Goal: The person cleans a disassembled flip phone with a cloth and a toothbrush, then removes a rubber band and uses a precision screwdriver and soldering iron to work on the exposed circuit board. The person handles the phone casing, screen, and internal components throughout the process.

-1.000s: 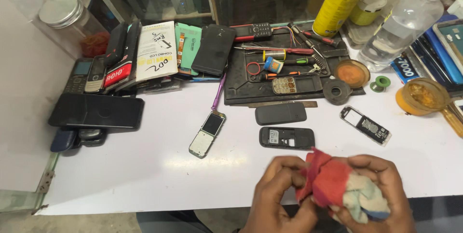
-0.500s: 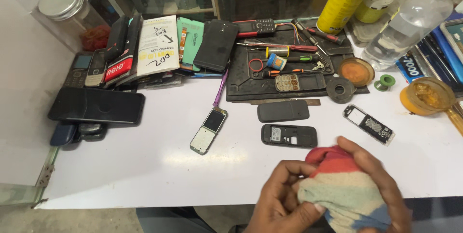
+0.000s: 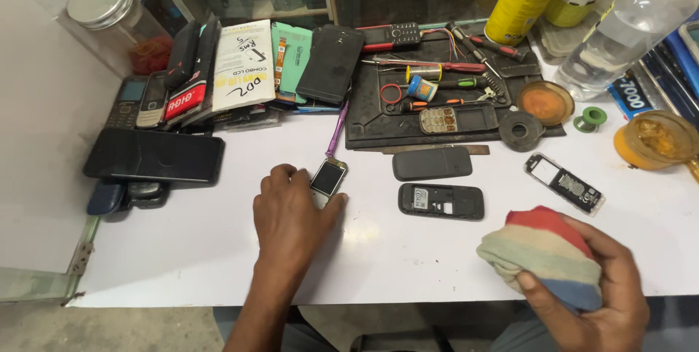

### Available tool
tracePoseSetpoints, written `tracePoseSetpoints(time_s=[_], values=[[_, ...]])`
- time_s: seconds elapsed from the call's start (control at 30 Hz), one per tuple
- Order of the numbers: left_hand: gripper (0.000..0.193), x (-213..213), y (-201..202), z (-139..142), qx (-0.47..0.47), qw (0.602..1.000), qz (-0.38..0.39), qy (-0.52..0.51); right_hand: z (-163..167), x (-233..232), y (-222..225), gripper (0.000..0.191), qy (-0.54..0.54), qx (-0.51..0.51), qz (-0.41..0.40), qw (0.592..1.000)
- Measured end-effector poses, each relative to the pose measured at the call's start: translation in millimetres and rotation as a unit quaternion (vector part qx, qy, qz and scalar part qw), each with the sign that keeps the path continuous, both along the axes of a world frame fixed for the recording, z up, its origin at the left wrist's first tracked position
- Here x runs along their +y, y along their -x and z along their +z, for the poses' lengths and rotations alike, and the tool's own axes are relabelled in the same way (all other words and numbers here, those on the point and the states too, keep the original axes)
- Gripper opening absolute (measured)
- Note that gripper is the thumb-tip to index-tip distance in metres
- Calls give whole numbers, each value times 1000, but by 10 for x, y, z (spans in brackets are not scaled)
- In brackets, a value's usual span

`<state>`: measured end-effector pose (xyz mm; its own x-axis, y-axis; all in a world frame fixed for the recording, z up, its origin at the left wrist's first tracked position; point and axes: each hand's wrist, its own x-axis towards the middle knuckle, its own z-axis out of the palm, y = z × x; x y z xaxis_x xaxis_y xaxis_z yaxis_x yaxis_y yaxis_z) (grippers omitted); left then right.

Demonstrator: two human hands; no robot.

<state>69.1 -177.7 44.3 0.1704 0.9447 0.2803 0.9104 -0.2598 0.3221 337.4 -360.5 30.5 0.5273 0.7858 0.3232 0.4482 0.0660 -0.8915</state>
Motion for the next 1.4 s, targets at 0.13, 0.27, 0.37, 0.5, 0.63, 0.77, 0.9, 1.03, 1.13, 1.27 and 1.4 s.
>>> tracePoseSetpoints(time_s=[0.13, 0.27, 0.37, 0.5, 0.63, 0.77, 0.9, 1.03, 1.13, 1.27, 1.4], values=[[48, 44, -67, -46, -13, 999, 4, 32, -10, 27, -68, 66, 45, 43, 11, 998], [47, 54, -191, -55, -71, 994, 40, 79, -120, 117, -186, 67, -16, 121, 25, 992], [46, 49, -291, -122, -173, 974, 48, 139, -182, 197, -287, 62, -31, 111, 49, 992], [41, -89, -471, -363, -421, 879, -14, 224, -221, 309, -295, 60, 5, 56, 37, 998], [43, -232, -606, -629, -580, 710, -19, 398, -251, 439, -169, 65, 35, 46, 28, 998], [51, -297, -661, -807, -628, 632, -84, 445, -241, 592, -109, 65, -19, -5, 49, 999], [44, -325, -758, -937, -712, 515, -136, 457, -171, 749, -115, 61, -44, -140, 102, 984], [57, -389, -884, -1013, -773, 421, -168, 443, -98, 892, -84, 75, -34, -268, 139, 953], [69, -451, -1005, -1040, -786, 427, -180, 408, -139, 984, 22, 78, -27, -294, 191, 936], [77, -534, -1121, -1079, -799, 412, -175, 402, -207, 1071, 116, 87, -46, -345, 277, 896], [79, -585, -1137, -1122, -788, 431, -154, 413, -245, 1169, 136, 86, -58, -397, 275, 874]])
